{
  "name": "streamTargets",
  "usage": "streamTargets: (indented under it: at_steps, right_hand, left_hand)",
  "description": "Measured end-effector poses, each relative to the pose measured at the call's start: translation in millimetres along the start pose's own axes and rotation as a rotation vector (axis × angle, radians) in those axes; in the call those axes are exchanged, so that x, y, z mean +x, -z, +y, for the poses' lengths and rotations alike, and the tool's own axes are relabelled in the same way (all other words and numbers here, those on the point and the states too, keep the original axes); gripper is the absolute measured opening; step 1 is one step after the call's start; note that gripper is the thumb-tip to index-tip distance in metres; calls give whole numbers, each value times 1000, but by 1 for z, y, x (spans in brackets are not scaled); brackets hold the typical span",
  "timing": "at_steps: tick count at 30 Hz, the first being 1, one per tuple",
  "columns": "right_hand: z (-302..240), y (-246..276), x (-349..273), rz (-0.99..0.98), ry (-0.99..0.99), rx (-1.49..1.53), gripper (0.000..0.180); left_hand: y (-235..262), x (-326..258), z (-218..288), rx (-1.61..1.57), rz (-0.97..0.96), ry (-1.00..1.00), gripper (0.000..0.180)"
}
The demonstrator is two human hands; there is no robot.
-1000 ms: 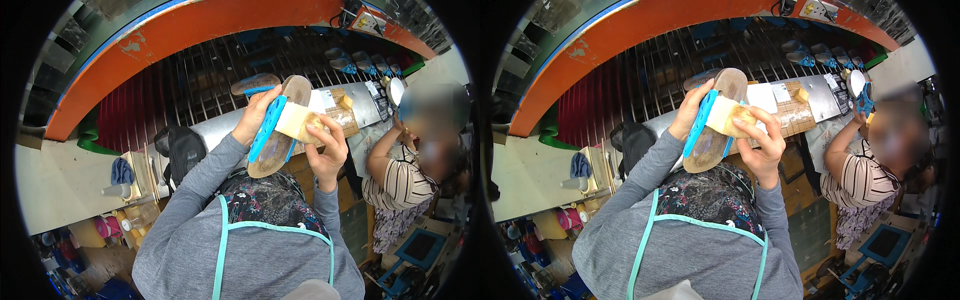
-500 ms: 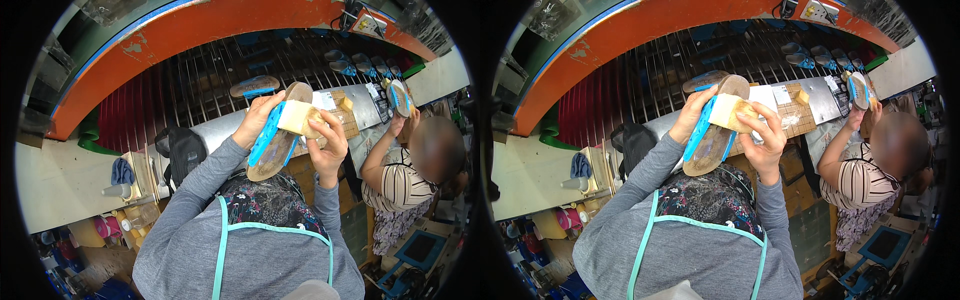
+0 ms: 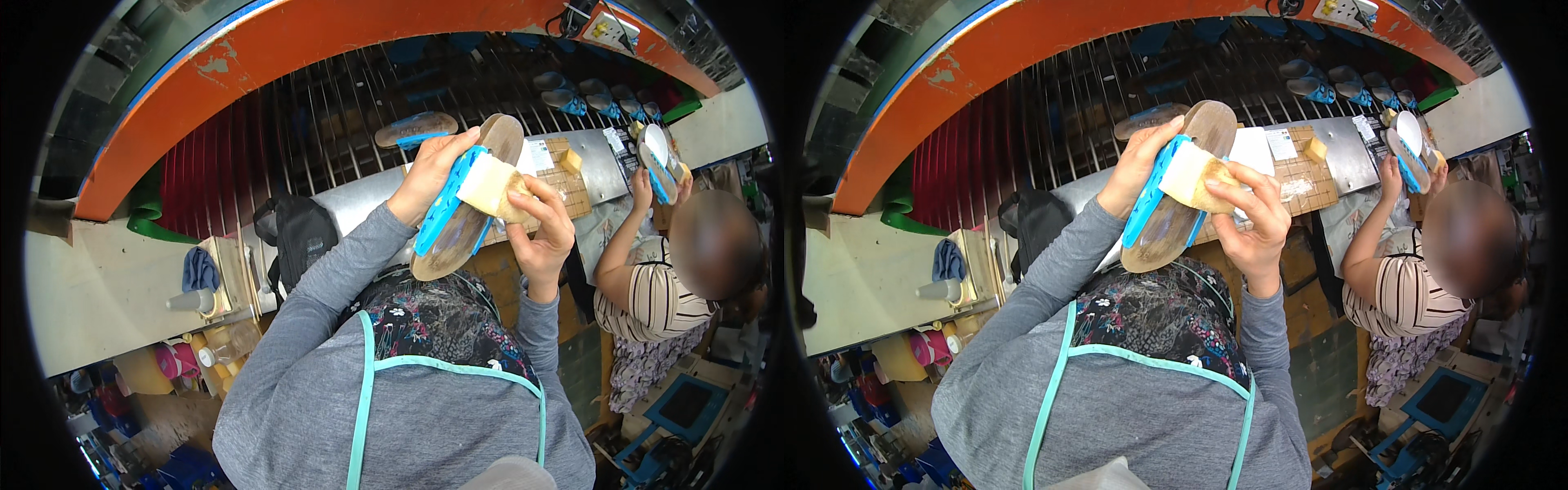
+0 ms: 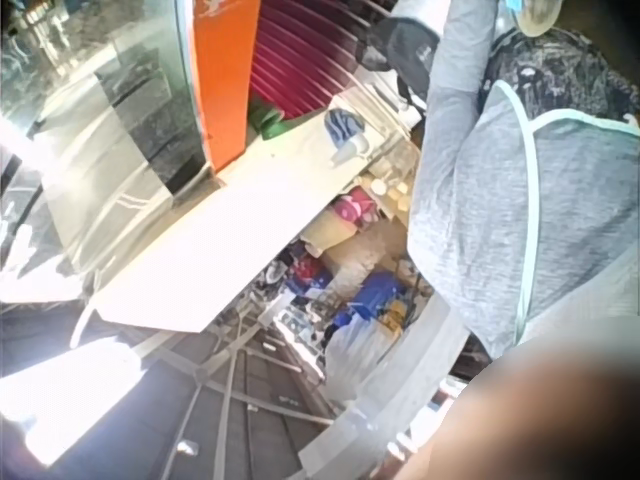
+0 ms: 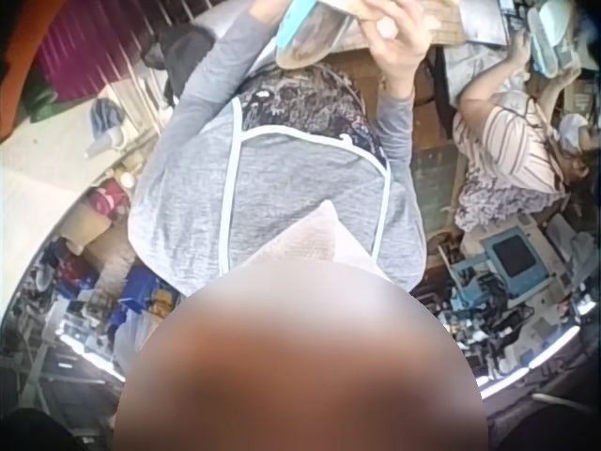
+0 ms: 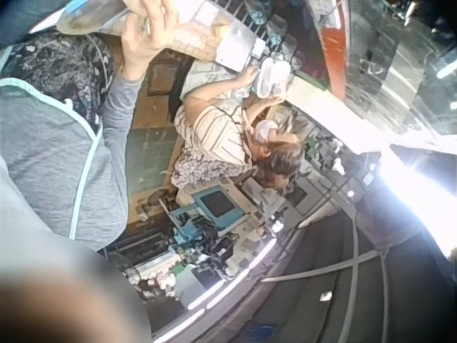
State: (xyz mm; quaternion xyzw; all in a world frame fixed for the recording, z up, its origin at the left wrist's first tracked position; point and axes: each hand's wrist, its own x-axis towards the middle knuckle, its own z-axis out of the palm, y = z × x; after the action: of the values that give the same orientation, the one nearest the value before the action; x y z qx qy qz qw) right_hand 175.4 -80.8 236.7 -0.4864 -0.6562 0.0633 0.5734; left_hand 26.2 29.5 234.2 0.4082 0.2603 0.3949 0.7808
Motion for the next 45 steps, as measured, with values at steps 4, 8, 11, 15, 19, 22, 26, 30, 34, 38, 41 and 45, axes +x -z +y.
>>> streamTargets:
  at_steps: [4,8,11,15,19,22,26,30,34,38,41,45]
  right_hand:
    - [-1,-3,-6,-19,7,24,44]
    - [-1,-4,-10,-39,5,40,44]
    - [-2,-5,-13,-47,3,52,44]
    - [-5,-7,-16,-54,-1,66,44]
    - [-7,-10,-20,-78,3,95,45]
    - [-10,-11,-22,-97,10,96,44]
    - [-12,-13,-25,-119,8,97,43]
    - [-16,-14,-26,-151,-4,101,43]
    - [-19,-16,-27,-186,-16,115,43]
    - [-20,-14,-27,-251,11,123,43]
    - [-17,-10,-25,-269,9,152,43]
    - [-13,-16,-25,-128,-37,209,42]
  left_hand:
    - [0,5,0,29,11,-9,35]
    - [1,9,3,54,12,-19,35]
    - [0,11,5,70,26,-25,35]
    - [-1,17,6,69,31,-36,34]
    - [-1,22,7,61,52,-22,31]
    - [1,26,7,55,70,-33,35]
    - [6,31,6,71,71,-40,36]
    - [8,35,5,81,101,-59,36]
    - [10,36,6,110,124,-77,35]
    - [12,36,6,97,123,-62,33]
    - [15,36,5,86,123,-49,34]
    - [18,37,3,74,132,-44,35]
